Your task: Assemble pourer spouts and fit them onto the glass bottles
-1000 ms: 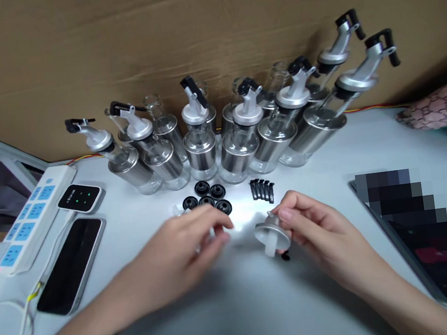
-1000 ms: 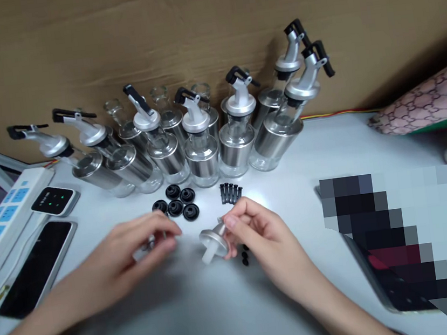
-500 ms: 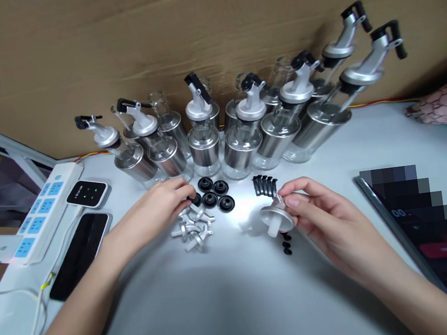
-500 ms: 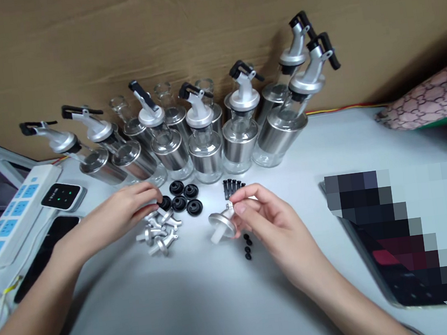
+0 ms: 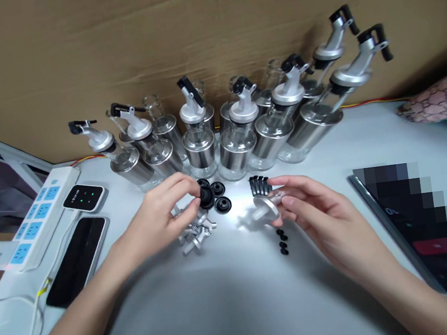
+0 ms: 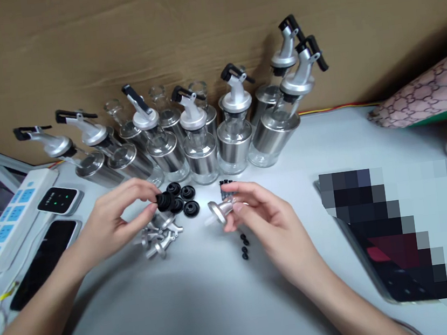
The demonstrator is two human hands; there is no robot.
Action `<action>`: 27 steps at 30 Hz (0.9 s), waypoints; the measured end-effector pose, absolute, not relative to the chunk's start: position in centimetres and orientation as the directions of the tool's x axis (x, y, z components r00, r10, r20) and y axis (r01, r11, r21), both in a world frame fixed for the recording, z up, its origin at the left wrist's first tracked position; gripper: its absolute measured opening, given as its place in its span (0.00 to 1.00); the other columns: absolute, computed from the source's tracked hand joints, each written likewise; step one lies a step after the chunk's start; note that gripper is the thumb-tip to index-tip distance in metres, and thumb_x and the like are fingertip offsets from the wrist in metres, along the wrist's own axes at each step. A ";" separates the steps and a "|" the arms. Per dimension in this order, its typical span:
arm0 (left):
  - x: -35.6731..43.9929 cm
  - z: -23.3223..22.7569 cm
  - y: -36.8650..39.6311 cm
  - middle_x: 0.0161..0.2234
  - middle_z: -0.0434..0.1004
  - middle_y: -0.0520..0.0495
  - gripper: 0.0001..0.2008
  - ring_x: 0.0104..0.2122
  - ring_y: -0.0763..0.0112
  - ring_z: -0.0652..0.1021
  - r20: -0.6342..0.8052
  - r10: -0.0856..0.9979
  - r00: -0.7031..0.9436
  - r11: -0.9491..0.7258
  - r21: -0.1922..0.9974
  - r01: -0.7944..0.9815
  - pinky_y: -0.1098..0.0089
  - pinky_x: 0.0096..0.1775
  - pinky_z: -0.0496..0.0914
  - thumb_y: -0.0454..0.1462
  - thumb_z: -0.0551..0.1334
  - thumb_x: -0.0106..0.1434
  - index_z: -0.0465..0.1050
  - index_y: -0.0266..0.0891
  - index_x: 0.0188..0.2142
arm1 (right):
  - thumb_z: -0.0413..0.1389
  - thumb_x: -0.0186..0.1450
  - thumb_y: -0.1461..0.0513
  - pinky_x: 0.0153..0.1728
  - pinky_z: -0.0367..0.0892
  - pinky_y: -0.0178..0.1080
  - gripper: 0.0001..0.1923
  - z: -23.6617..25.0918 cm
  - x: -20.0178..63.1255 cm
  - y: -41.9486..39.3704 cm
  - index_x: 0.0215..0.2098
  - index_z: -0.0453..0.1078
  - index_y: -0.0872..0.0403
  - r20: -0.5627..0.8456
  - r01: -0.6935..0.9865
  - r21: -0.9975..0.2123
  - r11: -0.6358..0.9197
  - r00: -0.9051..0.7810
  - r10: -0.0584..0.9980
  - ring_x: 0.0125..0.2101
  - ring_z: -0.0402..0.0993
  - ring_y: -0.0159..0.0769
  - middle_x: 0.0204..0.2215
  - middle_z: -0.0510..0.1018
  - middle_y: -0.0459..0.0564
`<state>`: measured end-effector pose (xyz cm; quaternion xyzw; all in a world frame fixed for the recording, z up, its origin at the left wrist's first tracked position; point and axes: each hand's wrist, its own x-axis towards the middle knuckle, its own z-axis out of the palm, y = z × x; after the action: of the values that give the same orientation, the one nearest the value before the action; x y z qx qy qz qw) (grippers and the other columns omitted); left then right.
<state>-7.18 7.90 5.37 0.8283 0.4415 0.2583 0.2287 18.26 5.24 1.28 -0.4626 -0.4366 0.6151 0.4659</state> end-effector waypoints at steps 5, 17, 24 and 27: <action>-3.4 3.3 4.8 0.39 0.71 0.50 0.06 0.31 0.72 0.76 -0.138 0.912 0.387 0.208 0.967 -0.145 0.69 0.36 0.69 0.38 0.59 0.64 0.63 0.39 0.34 | 0.62 0.61 0.57 0.32 0.67 0.36 0.08 1.2 18.4 4.9 0.36 0.72 0.50 -0.130 -0.115 -0.984 -0.139 -0.080 0.988 0.26 0.72 0.32 0.26 0.76 0.44; -0.7 -2.4 2.9 0.28 0.72 0.54 0.13 0.24 0.72 0.80 -0.276 0.733 0.622 0.623 0.640 -0.450 0.73 0.27 0.67 0.44 0.57 0.67 0.56 0.39 0.33 | 0.53 0.64 0.61 0.26 0.58 0.34 0.04 1.5 18.2 4.9 0.31 0.69 0.51 -0.121 -0.030 -0.992 -0.124 -0.085 0.989 0.22 0.62 0.29 0.20 0.66 0.41; -0.9 -2.4 3.0 0.34 0.79 0.49 0.14 0.28 0.68 0.83 -0.243 0.702 0.669 0.647 0.611 -0.457 0.74 0.29 0.70 0.45 0.55 0.69 0.53 0.41 0.35 | 0.53 0.64 0.62 0.28 0.62 0.33 0.04 2.1 17.7 4.4 0.32 0.68 0.51 -0.057 0.221 -0.975 -0.020 -0.158 0.986 0.26 0.68 0.31 0.25 0.72 0.44; -0.8 -2.1 3.0 0.34 0.80 0.49 0.13 0.29 0.67 0.83 -0.242 0.711 0.661 0.637 0.621 -0.457 0.73 0.30 0.70 0.45 0.56 0.68 0.53 0.41 0.35 | 0.53 0.65 0.60 0.30 0.64 0.34 0.05 2.0 17.6 4.4 0.33 0.69 0.52 -0.059 0.238 -0.971 -0.014 -0.183 0.981 0.28 0.70 0.32 0.26 0.73 0.45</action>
<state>-0.83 3.00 -2.07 0.2638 0.2400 0.3348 0.8722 17.64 4.39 2.03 -0.5152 -0.5916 0.4915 0.3782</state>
